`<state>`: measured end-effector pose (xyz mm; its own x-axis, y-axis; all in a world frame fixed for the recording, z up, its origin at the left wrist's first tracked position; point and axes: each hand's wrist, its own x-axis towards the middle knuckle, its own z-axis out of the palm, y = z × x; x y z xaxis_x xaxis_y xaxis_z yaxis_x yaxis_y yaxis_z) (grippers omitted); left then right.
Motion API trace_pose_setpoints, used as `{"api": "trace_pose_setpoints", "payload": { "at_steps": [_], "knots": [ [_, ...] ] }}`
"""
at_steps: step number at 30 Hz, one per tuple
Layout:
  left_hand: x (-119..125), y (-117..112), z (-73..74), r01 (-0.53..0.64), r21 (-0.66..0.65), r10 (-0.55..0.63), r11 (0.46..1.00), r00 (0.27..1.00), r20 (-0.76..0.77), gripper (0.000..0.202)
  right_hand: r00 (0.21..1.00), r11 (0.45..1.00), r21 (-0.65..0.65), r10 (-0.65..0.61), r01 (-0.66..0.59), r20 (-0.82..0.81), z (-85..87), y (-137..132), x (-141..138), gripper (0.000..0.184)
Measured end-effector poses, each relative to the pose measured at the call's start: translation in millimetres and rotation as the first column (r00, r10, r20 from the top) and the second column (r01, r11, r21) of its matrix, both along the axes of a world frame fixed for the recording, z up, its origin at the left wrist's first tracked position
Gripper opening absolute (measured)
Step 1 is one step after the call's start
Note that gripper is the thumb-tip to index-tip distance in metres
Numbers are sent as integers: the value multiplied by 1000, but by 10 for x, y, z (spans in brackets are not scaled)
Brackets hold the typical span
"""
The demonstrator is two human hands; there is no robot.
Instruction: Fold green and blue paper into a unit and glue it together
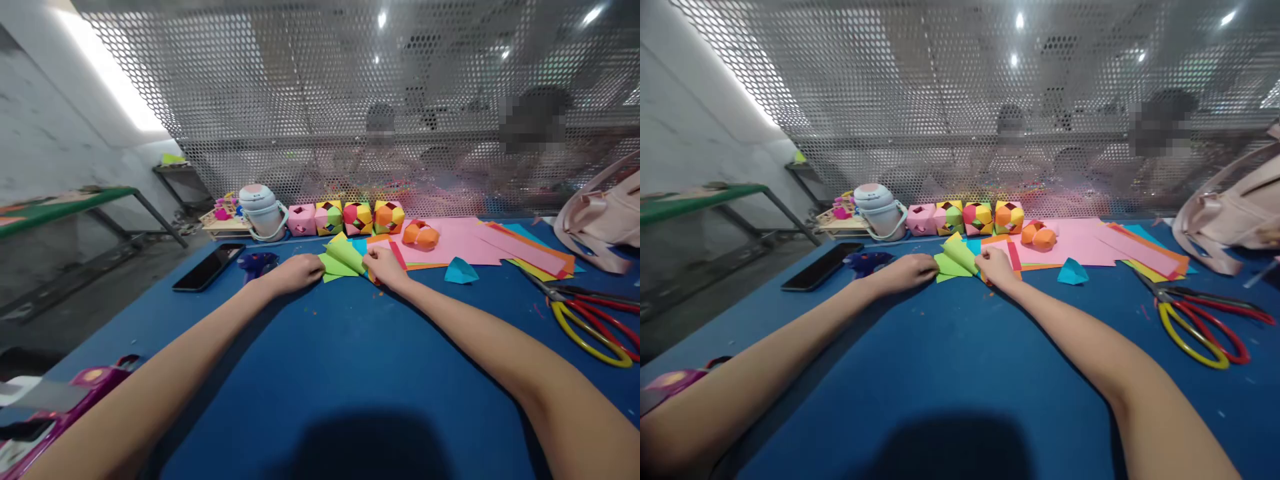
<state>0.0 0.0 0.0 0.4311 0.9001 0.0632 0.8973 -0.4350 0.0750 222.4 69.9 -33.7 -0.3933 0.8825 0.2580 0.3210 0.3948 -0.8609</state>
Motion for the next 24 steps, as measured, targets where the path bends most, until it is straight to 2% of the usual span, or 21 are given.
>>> {"api": "trace_pose_setpoints", "payload": {
  "at_steps": [4, 7, 10, 13, 16, 19, 21, 22, 24],
  "knots": [
    [18, -27, -40, -30, 67, 32, 997, 999, -25, 23, 1000, 999, 32, 0, 0, 4, 4, -8, -2, 14],
    [67, -83, 14, -76, 130, 78, 989, 997, -11, 18, 1000, 997, 70, 9, -10, 8, 17, -44, -8, 13],
    [99, -170, 159, -108, 206, 104, 973, 994, 30, 12, 999, 992, 122, 30, -31, 11, 26, -107, -23, 12],
    [57, -267, 376, -149, 303, 125, 941, 987, 98, 11, 996, 984, 151, 90, -92, 16, 29, -188, -37, 10],
    [-24, -374, 618, -227, 432, 149, 873, 967, 206, 11, 986, 977, 134, 169, -168, 1, 58, -257, -34, 12],
    [-19, -505, 801, -327, 566, 148, 757, 929, 340, 6, 978, 978, 80, 200, -194, -64, 143, -277, -16, 19],
    [77, -596, 856, -373, 628, 112, 683, 903, 415, 6, 971, 980, 15, 200, -200, -130, 228, -265, -5, 27],
    [151, -637, 862, -377, 646, 85, 664, 896, 435, 5, 965, 977, -30, 206, -213, -164, 275, -258, 1, 32],
    [334, -699, 838, -361, 658, 35, 660, 891, 454, 7, 947, 954, -135, 234, -266, -219, 369, -255, 24, 44]
  ]
}}
